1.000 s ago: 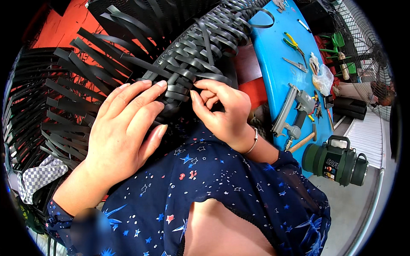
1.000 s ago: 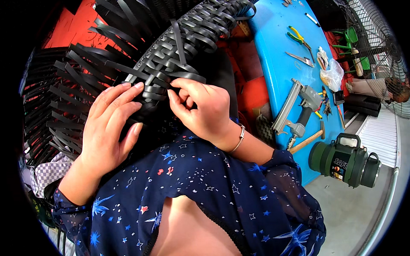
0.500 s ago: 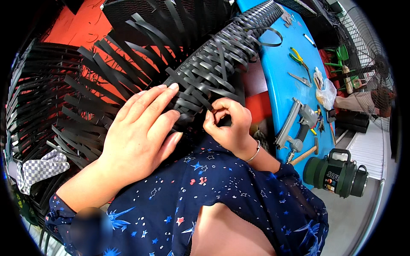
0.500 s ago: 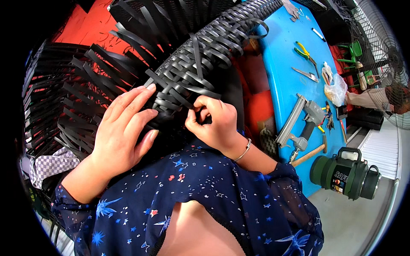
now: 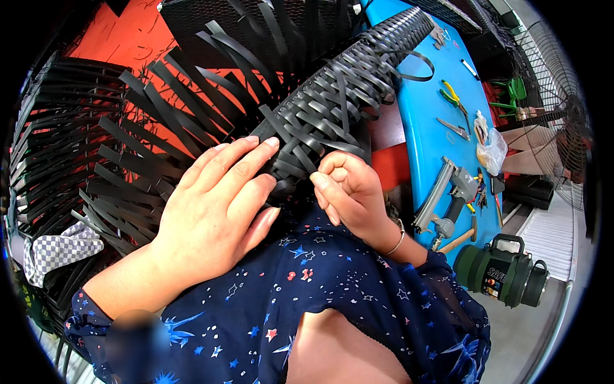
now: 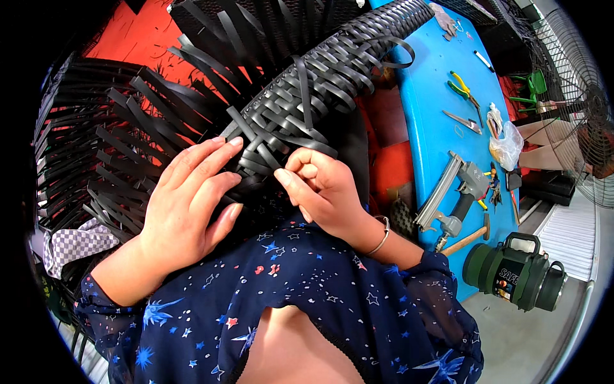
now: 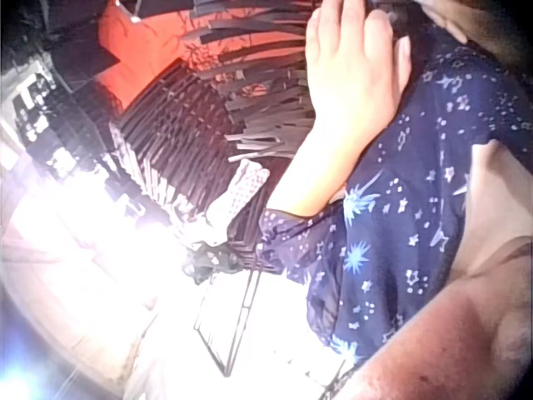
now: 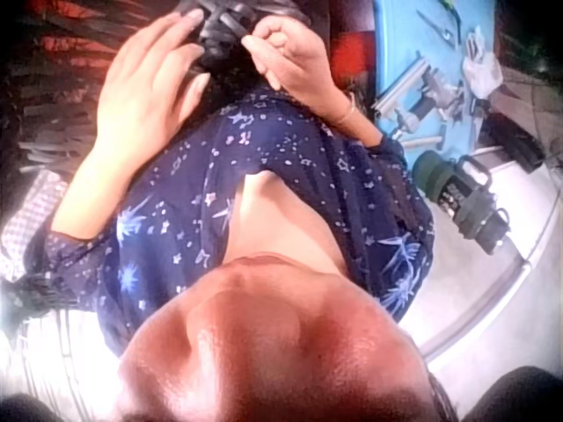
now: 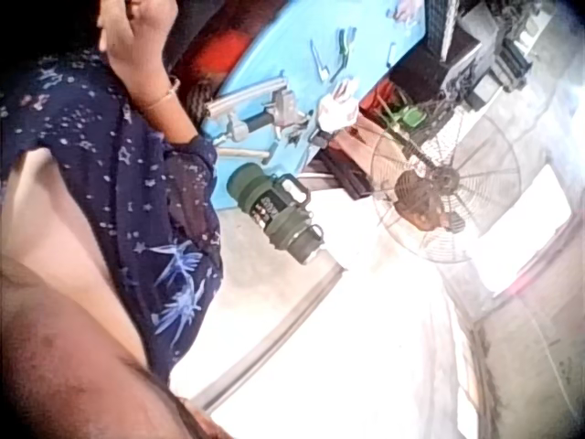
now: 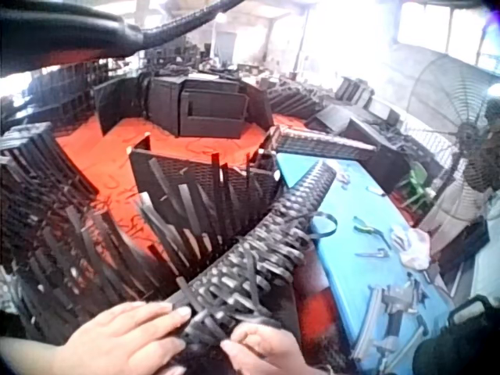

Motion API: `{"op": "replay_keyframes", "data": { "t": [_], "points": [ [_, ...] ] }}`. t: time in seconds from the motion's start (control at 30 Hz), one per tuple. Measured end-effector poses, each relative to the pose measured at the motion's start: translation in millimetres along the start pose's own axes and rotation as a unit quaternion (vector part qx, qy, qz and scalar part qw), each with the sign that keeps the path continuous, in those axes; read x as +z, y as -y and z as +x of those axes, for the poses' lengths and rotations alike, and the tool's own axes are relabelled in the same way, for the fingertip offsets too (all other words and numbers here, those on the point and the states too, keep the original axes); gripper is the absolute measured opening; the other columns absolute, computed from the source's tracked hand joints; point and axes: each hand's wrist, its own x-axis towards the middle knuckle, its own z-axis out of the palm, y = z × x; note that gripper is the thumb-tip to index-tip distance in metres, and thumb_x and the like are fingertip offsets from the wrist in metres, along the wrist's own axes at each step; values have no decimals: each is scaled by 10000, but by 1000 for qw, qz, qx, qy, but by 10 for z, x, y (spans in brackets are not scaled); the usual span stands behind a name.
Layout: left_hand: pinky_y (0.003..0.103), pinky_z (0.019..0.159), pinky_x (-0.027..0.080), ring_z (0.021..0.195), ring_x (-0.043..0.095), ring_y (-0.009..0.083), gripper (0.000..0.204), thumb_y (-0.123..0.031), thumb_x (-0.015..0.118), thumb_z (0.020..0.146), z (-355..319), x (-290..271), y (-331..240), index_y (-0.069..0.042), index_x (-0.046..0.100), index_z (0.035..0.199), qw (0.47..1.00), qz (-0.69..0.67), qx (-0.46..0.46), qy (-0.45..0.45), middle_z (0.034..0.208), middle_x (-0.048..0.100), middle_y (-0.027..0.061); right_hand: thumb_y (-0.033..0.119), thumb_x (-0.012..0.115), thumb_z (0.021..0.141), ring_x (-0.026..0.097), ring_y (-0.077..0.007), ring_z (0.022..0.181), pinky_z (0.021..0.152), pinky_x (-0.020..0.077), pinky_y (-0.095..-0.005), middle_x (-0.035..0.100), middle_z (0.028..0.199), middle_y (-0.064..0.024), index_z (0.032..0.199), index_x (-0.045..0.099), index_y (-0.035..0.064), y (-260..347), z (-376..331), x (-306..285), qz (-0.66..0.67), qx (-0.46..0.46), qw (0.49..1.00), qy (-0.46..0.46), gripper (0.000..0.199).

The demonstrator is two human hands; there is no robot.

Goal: The person weaves black plastic strips into a chair frame using a pneumatic nail gun to secure the weave. They repeatedly thread the strips through the frame and use the nail gun to fasten them in place.

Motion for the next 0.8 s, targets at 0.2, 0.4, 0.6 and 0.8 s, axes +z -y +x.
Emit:
{"op": "replay_keyframes", "data": {
  "t": [0.2,0.4,0.6,0.8],
  "points": [
    [486,1068,478,1317,548,432,389,-136,772,775,-9,10,19,-9,604,1103,1000,-20,-2,-10,1450,560,241,131,568,1071,491,-30,444,427,366,-213,611,607,-14,925,621,14,127,25,15,-2,11,999,35,195],
    [485,1047,483,1270,562,436,405,-130,783,761,-1,-13,-15,-16,594,1101,1000,-6,-17,-6,1486,525,260,209,534,1095,405,-16,423,414,301,-208,566,552,19,770,607,44,132,67,8,2,22,1000,7,372],
    [500,1033,477,1251,564,427,443,-122,799,716,5,-20,-70,-28,583,1092,999,20,-29,1,1494,518,258,205,552,1089,402,-10,438,424,294,-215,556,544,25,787,630,36,124,67,43,30,3,1000,1,355],
    [504,1043,459,1237,566,413,409,-113,792,688,49,-38,-110,-29,596,1038,998,44,-37,6,1478,532,248,185,562,1084,419,-12,456,435,300,-222,551,540,26,801,651,27,114,59,85,44,-18,999,-10,337]
  ]
}}
